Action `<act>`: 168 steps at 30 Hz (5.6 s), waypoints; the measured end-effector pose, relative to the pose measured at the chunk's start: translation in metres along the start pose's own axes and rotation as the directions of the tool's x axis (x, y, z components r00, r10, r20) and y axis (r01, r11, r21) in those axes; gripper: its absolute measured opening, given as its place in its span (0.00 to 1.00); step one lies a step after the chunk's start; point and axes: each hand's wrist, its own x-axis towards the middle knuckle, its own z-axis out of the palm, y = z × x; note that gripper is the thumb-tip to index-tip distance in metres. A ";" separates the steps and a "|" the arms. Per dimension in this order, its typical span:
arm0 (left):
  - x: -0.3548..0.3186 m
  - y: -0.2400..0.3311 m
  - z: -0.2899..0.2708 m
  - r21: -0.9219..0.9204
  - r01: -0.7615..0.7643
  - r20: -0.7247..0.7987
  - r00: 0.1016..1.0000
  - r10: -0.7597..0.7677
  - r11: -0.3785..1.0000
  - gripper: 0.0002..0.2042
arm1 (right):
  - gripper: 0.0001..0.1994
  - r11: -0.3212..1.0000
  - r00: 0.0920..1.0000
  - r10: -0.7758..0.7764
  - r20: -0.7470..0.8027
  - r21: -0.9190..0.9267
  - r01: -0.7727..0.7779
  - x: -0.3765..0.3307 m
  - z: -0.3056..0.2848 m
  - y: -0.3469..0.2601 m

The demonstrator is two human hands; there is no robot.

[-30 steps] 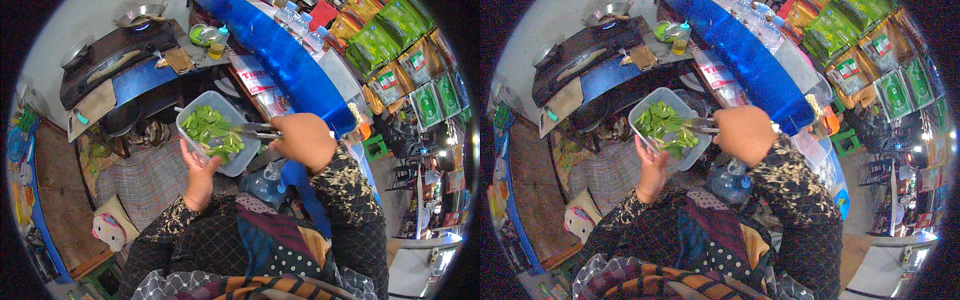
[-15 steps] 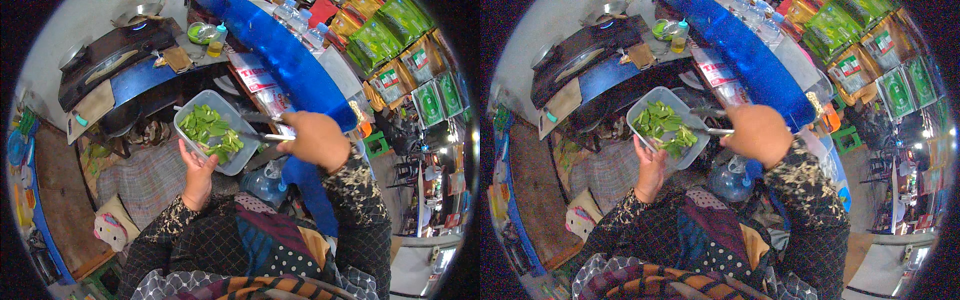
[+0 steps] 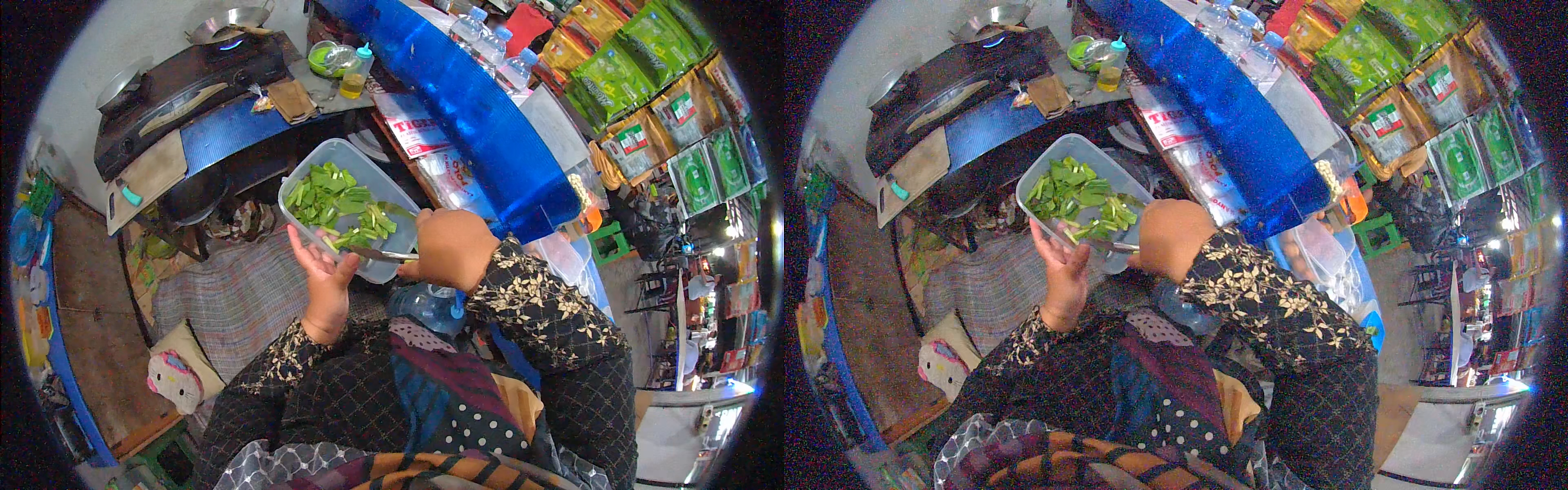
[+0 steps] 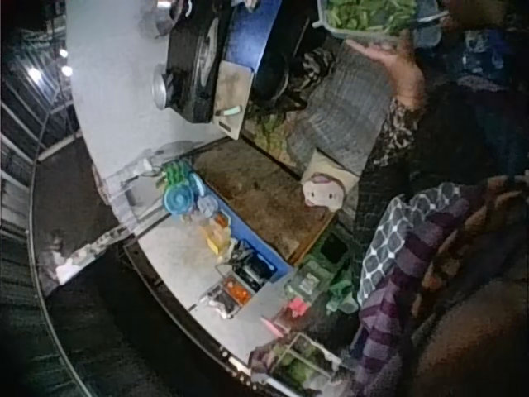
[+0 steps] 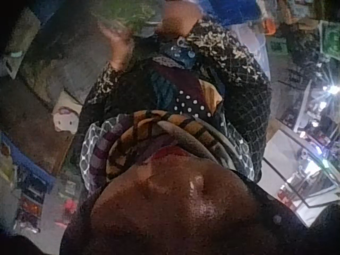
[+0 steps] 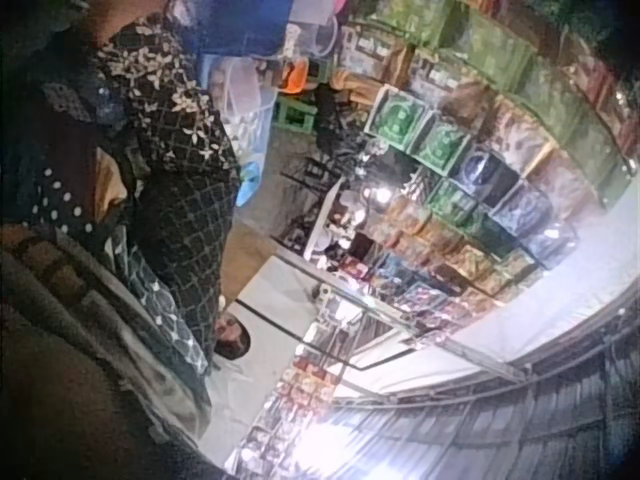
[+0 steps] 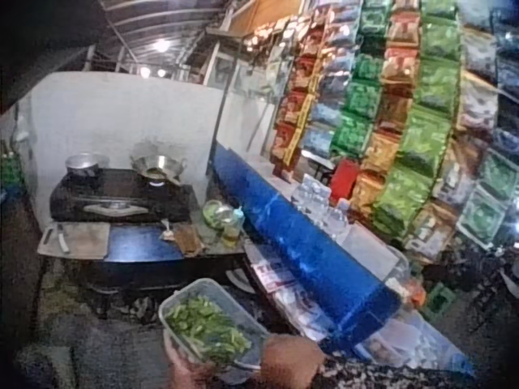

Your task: The person uses tongs to transfer leafy greens from a storage container into a blue bowl that already contains an egg. They then move to a stove area, pick up a small green packet, and cut it open with scissors.

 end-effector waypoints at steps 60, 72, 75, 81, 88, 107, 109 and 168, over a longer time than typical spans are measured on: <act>-0.020 0.009 -0.004 -0.232 0.193 0.144 0.976 -0.162 0.954 0.51 | 0.15 0.981 0.951 -0.123 -0.283 -0.178 0.074 -0.007 -0.030 0.001; -0.023 0.016 -0.005 -0.185 0.329 0.156 0.940 -0.303 0.926 0.51 | 0.17 0.979 0.940 -0.143 -0.311 -0.183 0.089 -0.009 -0.054 -0.008; -0.025 0.018 -0.006 -0.174 0.334 0.130 0.940 -0.314 0.927 0.52 | 0.17 0.973 0.972 -0.192 -0.133 -0.152 0.171 -0.014 -0.047 -0.013; -0.020 0.010 -0.001 -0.178 0.324 0.173 0.940 -0.295 0.929 0.53 | 0.18 0.984 0.980 -0.145 -0.138 -0.125 0.128 -0.001 -0.011 0.004; -0.016 0.010 0.002 -0.186 0.341 0.186 0.933 -0.307 0.922 0.54 | 0.18 0.991 0.976 -0.086 -0.202 -0.117 0.063 -0.005 -0.013 0.010; -0.009 0.009 0.001 -0.241 0.301 0.146 0.951 -0.272 0.923 0.53 | 0.18 0.992 0.966 -0.070 -0.251 -0.115 0.042 0.015 0.003 0.013; -0.009 0.013 0.002 -0.227 0.323 0.134 0.945 -0.299 0.919 0.53 | 0.19 0.992 0.968 -0.069 -0.239 -0.116 0.042 0.015 0.000 0.013; -0.001 0.008 -0.040 -0.082 0.224 -0.002 0.974 -0.225 0.971 0.46 | 0.24 0.902 0.915 0.384 -0.122 0.263 -0.343 0.002 0.088 0.119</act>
